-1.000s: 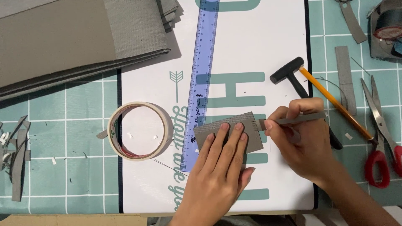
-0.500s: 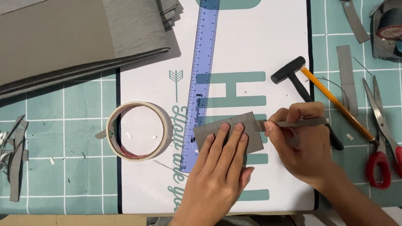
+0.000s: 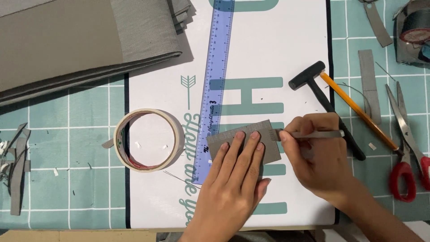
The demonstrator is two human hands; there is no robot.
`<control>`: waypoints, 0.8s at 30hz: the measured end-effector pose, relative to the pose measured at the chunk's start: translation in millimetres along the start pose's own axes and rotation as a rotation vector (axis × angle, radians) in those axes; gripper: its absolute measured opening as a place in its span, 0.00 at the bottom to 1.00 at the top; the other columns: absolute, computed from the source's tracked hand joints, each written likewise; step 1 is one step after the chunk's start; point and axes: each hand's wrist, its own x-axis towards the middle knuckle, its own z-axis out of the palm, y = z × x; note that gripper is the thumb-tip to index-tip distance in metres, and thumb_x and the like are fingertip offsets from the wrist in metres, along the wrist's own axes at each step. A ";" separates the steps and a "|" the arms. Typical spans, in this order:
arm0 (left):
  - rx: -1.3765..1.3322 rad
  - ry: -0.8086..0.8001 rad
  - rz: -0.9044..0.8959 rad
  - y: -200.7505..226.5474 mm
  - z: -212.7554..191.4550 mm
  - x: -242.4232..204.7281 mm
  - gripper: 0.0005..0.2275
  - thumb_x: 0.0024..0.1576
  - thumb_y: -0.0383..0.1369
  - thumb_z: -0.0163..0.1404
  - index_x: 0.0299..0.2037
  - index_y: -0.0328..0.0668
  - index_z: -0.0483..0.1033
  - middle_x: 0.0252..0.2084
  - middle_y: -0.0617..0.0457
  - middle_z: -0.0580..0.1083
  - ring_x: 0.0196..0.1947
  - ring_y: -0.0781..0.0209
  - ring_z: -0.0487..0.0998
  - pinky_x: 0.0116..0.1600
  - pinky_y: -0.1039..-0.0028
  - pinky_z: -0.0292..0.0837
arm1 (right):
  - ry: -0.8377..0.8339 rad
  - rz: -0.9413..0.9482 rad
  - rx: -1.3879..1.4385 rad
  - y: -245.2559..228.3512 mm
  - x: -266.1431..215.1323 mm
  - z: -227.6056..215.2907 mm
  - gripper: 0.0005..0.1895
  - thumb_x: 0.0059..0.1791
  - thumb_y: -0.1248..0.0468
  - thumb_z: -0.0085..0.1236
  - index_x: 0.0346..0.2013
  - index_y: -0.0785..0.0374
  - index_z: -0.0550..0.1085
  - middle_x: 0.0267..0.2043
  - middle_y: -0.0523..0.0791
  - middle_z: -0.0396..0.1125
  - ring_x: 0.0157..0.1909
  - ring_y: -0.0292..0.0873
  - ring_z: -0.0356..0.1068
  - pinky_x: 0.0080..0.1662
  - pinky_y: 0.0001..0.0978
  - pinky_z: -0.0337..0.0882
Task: Punching stitching holes into a piece of grey material using a prong punch and a mallet.
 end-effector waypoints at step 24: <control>-0.576 0.484 -0.015 12.0 -11.9 59.2 0.02 0.62 0.23 0.56 0.43 0.36 0.80 0.45 0.48 0.79 0.45 0.53 0.81 0.50 0.69 0.81 | 0.005 -0.196 -0.221 11.6 -12.5 8.0 0.02 0.48 0.76 0.47 0.34 0.74 0.67 0.30 0.58 0.65 0.30 0.62 0.67 0.33 0.53 0.67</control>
